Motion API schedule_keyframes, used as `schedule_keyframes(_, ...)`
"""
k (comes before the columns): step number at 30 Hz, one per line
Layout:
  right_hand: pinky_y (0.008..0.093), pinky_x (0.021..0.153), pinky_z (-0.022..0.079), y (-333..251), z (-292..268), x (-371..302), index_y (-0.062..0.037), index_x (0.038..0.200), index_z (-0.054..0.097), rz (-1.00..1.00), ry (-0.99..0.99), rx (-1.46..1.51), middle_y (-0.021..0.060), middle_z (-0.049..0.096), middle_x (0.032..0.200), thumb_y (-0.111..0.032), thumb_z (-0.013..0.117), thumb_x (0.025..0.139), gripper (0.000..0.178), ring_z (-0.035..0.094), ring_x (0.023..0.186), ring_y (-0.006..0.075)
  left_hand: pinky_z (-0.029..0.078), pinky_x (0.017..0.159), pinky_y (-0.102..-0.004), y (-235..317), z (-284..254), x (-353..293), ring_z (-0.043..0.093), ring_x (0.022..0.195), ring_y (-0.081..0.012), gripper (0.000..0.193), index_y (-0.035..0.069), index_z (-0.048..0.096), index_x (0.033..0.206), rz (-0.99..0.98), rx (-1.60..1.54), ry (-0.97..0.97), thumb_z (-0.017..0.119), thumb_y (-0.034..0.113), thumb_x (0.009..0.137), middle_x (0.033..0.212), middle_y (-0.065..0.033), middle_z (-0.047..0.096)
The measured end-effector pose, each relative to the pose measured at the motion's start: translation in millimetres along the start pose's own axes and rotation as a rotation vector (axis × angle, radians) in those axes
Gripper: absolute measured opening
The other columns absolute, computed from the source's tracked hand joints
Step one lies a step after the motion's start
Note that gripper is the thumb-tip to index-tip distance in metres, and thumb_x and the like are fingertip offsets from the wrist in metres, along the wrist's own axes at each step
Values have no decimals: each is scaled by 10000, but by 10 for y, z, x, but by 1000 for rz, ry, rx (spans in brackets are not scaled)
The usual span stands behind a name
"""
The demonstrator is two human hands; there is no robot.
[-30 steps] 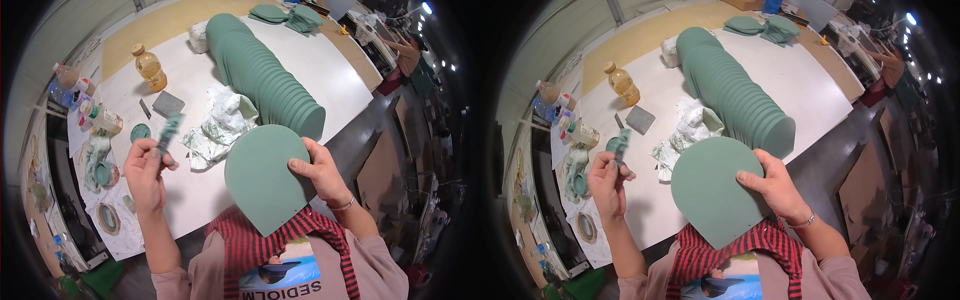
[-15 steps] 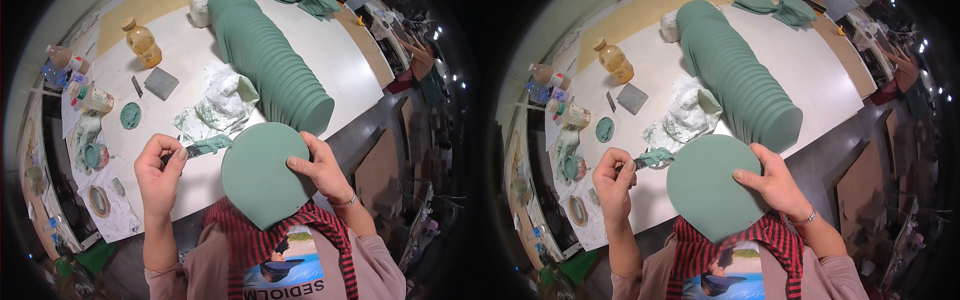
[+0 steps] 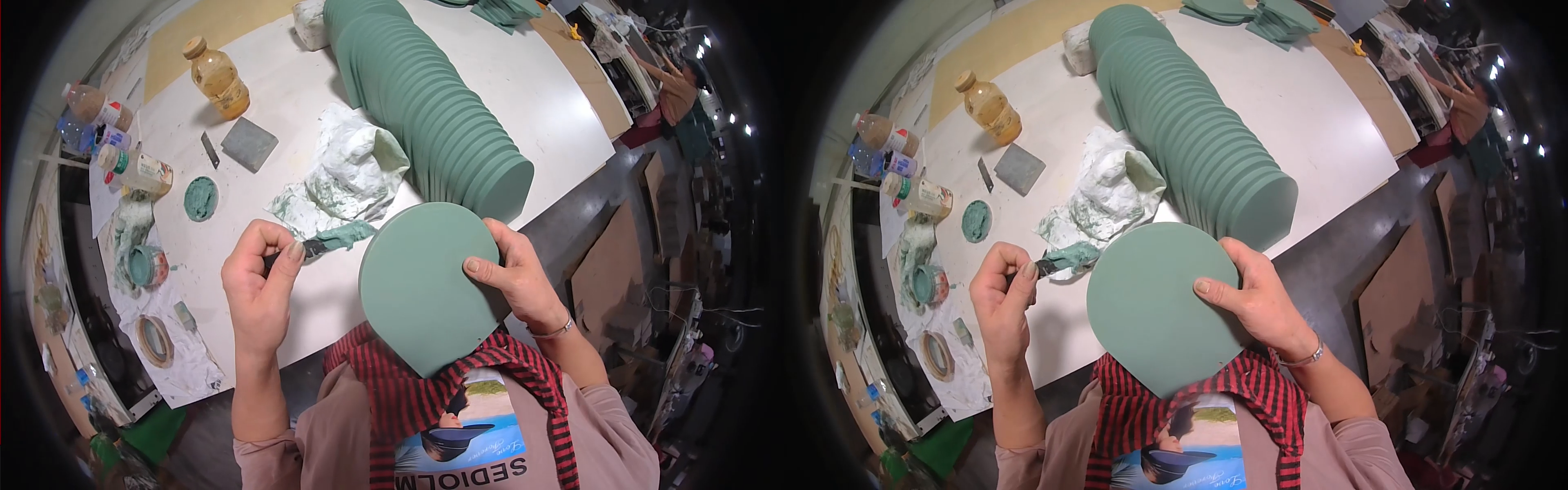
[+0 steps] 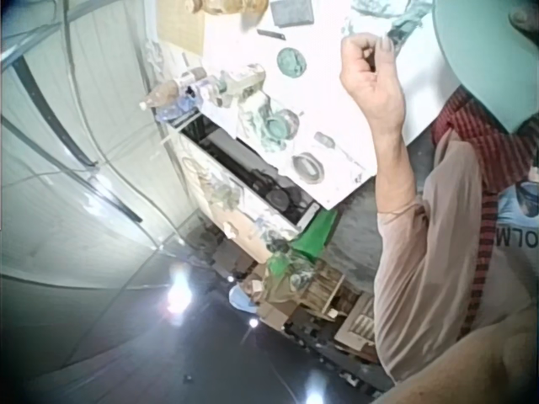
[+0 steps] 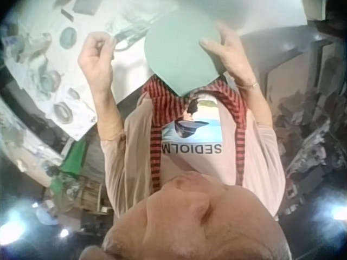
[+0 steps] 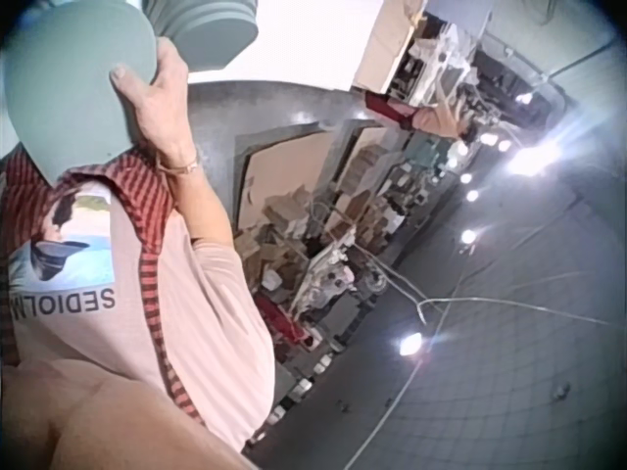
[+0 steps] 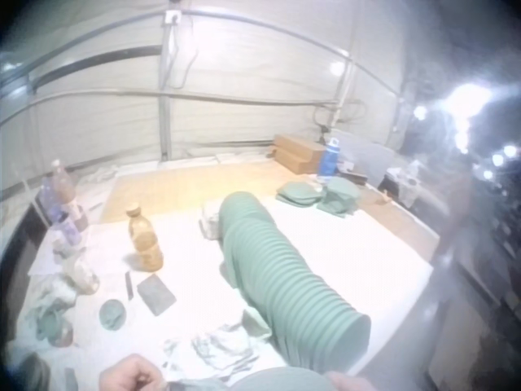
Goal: The recorder is applying a green putty-like substance to a wood furniture component, scraping it, and cleaning the component with a cloth.
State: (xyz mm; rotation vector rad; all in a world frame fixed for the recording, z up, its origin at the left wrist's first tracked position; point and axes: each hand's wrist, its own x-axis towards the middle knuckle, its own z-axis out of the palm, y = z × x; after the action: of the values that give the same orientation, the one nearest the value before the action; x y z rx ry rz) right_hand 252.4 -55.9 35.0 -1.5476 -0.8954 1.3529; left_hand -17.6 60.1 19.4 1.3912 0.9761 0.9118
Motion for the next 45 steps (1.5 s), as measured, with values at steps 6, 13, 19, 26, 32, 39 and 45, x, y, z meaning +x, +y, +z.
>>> schedule_keyframes(6, 265, 796, 479, 16, 23, 50, 15, 1054, 587, 15, -14, 10, 37, 625, 932, -178, 712, 891, 282, 567, 876, 95, 307, 598, -201, -24, -30, -3, 376, 687, -40, 102, 27, 520, 872, -25, -73, -24, 584, 56, 944, 760, 38, 479)
schedule_keyframes(13, 263, 799, 476, -4, 47, 88, 18, 1061, 590, 18, -12, -10, 35, 623, 938, -175, 709, 892, 283, 566, 883, 95, 276, 510, -184, -103, -30, 38, 369, 571, -30, 136, 32, 531, 884, 19, -100, 12, 604, 127, 946, 702, 45, 448)
schedule_keyframes(19, 261, 800, 475, -6, 53, 113, 16, 1065, 593, 26, 4, -4, 31, 622, 934, -177, 711, 891, 286, 564, 883, 93, 293, 582, -189, -141, -74, 82, 362, 658, -29, 86, 24, 527, 879, -31, -117, 4, 566, 51, 951, 759, 41, 482)
schedule_keyframes(26, 255, 794, 473, 18, 59, 144, 9, 1044, 594, 43, 25, 10, 24, 618, 918, -189, 722, 884, 285, 558, 872, 87, 290, 512, -189, -197, -55, 149, 368, 562, -36, 149, 31, 522, 879, -19, -87, 4, 594, 139, 952, 684, 41, 449)
schedule_keyframes(32, 252, 791, 470, 3, 64, 154, 10, 1042, 594, 54, 39, 31, 23, 617, 917, -185, 719, 885, 280, 558, 871, 86, 343, 525, -195, -238, -52, 186, 410, 555, -56, 104, 32, 535, 903, -58, -145, -25, 578, 105, 964, 678, 29, 468)
schedule_keyframes(39, 251, 795, 466, -37, 73, 158, 11, 1036, 593, 57, 42, 7, 24, 618, 909, -171, 716, 884, 267, 558, 870, 86, 490, 676, -281, -217, -131, 274, 565, 762, -113, 98, 1, 559, 1010, -22, -485, -5, 569, 75, 946, 897, -64, 577)
schedule_keyframes(45, 261, 796, 467, -48, 86, 190, 11, 1031, 589, 42, 32, -26, 22, 613, 900, -160, 714, 884, 258, 559, 868, 96, 502, 713, -265, -132, -153, 395, 583, 794, -110, 185, -60, 567, 1076, -68, -441, 27, 558, 14, 907, 984, -78, 582)
